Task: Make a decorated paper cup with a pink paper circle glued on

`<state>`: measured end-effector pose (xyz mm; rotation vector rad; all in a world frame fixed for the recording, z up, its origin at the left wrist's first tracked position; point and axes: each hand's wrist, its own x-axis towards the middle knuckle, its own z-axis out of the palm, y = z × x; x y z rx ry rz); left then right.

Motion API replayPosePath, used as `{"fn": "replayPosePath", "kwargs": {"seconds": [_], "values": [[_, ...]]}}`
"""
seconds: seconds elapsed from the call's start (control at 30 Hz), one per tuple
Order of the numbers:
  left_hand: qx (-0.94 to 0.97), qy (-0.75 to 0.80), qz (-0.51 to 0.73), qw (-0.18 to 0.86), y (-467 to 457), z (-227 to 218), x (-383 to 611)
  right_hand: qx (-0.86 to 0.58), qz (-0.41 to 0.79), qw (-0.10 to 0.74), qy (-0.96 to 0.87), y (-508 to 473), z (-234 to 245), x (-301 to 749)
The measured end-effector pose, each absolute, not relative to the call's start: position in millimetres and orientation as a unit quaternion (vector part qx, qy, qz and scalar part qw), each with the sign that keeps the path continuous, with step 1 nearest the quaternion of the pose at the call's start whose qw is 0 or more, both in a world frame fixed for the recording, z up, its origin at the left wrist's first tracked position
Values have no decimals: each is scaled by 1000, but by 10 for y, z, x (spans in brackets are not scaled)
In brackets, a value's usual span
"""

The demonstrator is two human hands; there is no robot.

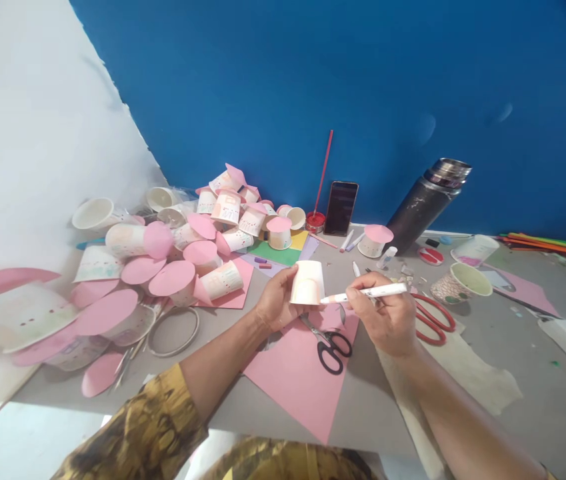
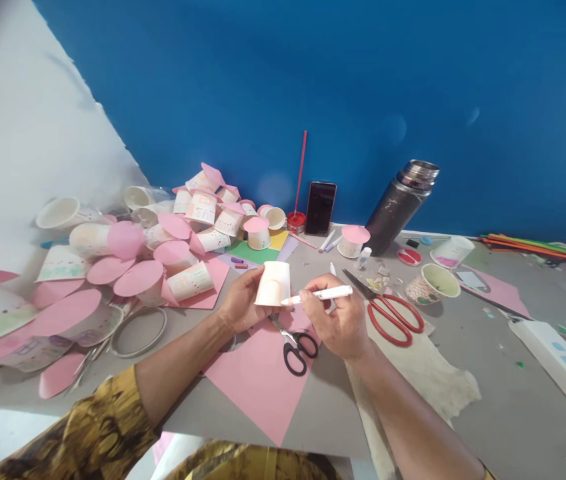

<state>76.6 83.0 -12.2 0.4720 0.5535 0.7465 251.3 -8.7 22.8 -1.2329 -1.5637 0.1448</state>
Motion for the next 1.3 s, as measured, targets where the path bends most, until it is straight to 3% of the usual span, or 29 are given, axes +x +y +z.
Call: {"fn": "replayPosePath", "kwargs": {"seconds": [0.3,0.67,1.3], "values": [[244,280,380,847,831,-174,791,-515,40,566,-643,-81,200,2488],[314,264,424,807,777,-210,835,-468,9,522,-713,-80,260,2443],[296,288,402,817,790,-206,824,-490,29,518,-700,-88,225,2465]]}}
